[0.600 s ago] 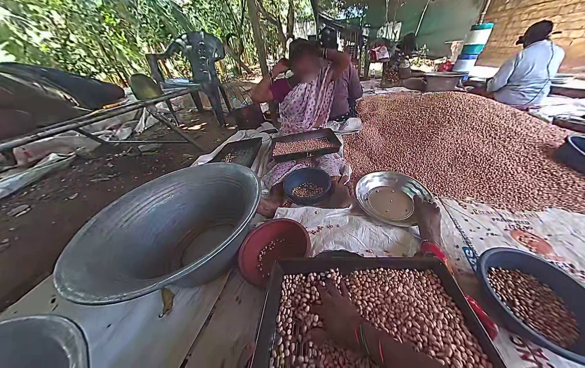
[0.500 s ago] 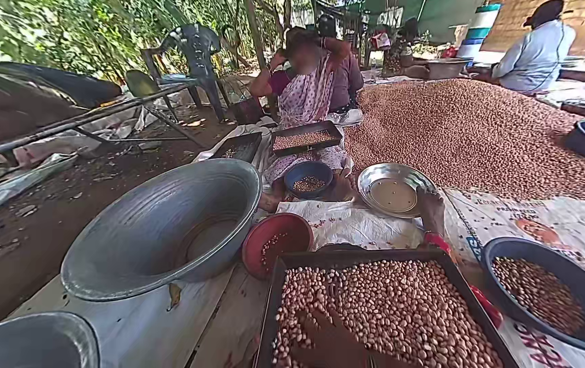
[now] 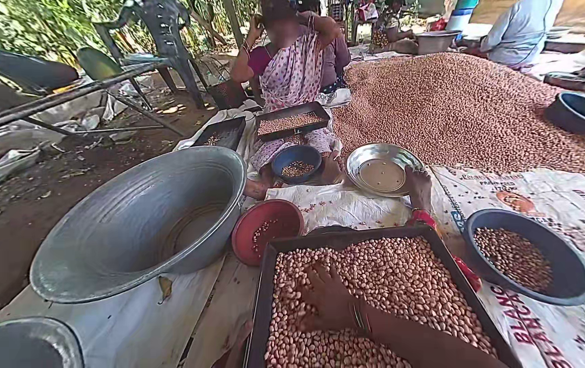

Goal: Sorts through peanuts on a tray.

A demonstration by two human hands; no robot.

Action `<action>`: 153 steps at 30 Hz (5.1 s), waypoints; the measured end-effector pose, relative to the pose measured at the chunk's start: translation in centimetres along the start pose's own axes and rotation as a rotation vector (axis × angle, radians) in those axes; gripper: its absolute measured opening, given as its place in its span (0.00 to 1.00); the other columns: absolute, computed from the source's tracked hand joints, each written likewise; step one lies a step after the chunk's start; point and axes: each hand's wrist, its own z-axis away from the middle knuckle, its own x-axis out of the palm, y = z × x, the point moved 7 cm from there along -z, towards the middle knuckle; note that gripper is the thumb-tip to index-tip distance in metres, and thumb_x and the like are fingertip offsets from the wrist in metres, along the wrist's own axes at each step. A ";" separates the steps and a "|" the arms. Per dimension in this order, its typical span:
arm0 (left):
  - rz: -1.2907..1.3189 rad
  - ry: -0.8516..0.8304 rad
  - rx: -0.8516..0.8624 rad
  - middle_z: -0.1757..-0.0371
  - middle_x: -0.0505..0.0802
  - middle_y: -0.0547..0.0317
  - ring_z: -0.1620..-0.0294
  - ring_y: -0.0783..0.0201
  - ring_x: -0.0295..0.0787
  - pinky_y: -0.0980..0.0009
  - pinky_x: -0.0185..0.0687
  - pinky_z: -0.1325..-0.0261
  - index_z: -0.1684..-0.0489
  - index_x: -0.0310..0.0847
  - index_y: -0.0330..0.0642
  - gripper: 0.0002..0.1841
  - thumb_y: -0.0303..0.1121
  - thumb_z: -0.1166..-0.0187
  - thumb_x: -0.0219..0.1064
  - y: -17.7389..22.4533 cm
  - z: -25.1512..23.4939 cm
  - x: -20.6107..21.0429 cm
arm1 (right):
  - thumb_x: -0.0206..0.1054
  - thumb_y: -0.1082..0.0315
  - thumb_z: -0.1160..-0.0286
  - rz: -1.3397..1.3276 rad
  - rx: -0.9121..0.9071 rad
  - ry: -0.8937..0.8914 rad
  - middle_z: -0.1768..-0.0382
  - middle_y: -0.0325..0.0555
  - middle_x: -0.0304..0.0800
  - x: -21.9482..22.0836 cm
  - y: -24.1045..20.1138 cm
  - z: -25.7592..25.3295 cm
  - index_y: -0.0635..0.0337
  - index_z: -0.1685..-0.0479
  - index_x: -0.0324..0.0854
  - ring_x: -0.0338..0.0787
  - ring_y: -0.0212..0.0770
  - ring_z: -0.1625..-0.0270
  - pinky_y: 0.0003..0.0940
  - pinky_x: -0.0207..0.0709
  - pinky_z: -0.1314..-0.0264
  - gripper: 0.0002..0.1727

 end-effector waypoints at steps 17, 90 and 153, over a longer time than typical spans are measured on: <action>0.066 0.049 0.013 0.68 0.93 0.84 0.62 0.89 0.88 0.86 0.84 0.51 0.57 0.79 0.50 0.14 0.43 0.17 0.48 2.7 0.9 1.8 | 0.70 0.42 0.24 -0.029 -0.017 0.028 0.11 0.72 0.57 0.5 -0.5 1.3 0.54 0.16 0.74 0.48 0.80 0.08 0.88 0.37 0.18 0.39; 0.074 -0.010 0.094 0.66 0.95 0.84 0.60 0.87 0.91 0.83 0.85 0.49 0.65 0.83 0.61 0.14 0.43 0.18 0.49 1.2 -0.3 0.4 | 0.66 0.39 0.21 -0.046 0.118 0.011 0.09 0.75 0.49 0.6 1.3 3.9 0.51 0.10 0.66 0.40 0.81 0.07 0.90 0.29 0.18 0.42; 0.102 0.021 0.110 0.66 0.96 0.85 0.61 0.88 0.91 0.84 0.86 0.50 0.63 0.86 0.62 0.15 0.40 0.16 0.50 1.8 0.7 1.2 | 0.68 0.40 0.28 0.181 0.287 0.443 0.23 0.72 0.77 1.9 5.3 17.7 0.49 0.29 0.87 0.68 0.84 0.18 0.92 0.50 0.27 0.32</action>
